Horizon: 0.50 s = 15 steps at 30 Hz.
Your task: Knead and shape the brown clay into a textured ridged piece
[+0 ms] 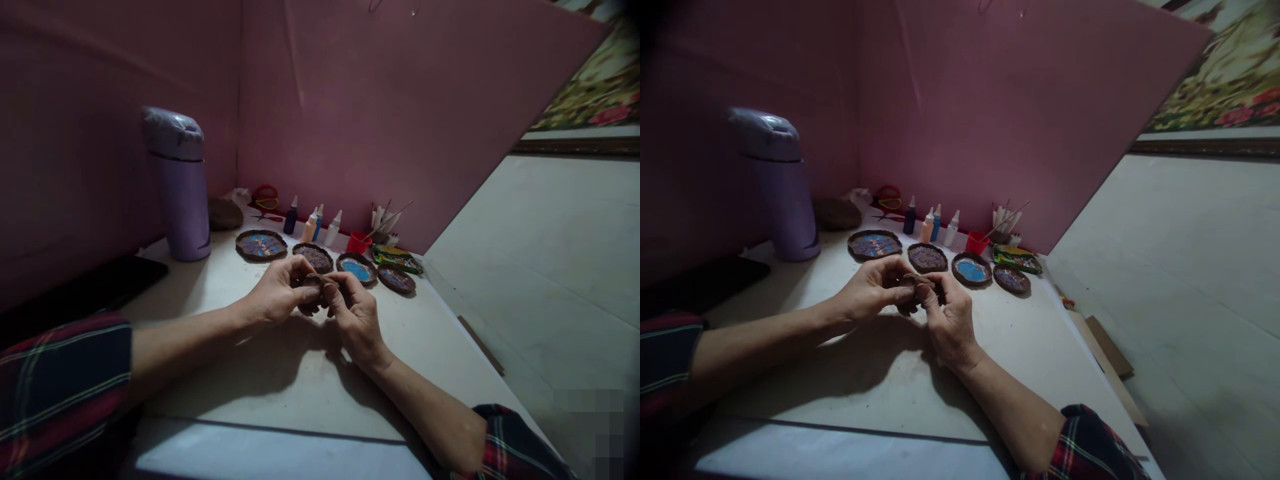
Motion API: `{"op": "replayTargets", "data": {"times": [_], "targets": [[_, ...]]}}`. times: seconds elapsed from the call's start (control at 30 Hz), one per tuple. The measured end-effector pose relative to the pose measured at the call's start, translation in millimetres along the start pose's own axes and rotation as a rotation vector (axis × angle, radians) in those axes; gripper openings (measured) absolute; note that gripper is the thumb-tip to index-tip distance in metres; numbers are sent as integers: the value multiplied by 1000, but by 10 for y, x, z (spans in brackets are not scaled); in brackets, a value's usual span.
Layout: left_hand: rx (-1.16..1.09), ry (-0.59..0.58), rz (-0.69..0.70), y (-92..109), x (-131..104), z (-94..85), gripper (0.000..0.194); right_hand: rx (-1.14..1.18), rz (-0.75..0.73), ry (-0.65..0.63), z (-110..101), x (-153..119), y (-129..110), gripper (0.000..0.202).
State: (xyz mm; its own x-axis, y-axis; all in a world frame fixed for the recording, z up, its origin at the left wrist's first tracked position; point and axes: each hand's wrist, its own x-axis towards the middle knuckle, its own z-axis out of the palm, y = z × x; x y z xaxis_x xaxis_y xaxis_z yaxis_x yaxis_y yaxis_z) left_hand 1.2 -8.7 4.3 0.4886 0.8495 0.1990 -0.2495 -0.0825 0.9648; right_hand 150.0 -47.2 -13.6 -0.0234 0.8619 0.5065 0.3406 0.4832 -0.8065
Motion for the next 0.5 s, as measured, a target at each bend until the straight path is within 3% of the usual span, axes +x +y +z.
{"op": "replayTargets", "data": {"times": [0.5], "targets": [[-2, -7, -24, -35, -22, 7, 29, 48, 44, 7, 33, 25, -45, 17]]}}
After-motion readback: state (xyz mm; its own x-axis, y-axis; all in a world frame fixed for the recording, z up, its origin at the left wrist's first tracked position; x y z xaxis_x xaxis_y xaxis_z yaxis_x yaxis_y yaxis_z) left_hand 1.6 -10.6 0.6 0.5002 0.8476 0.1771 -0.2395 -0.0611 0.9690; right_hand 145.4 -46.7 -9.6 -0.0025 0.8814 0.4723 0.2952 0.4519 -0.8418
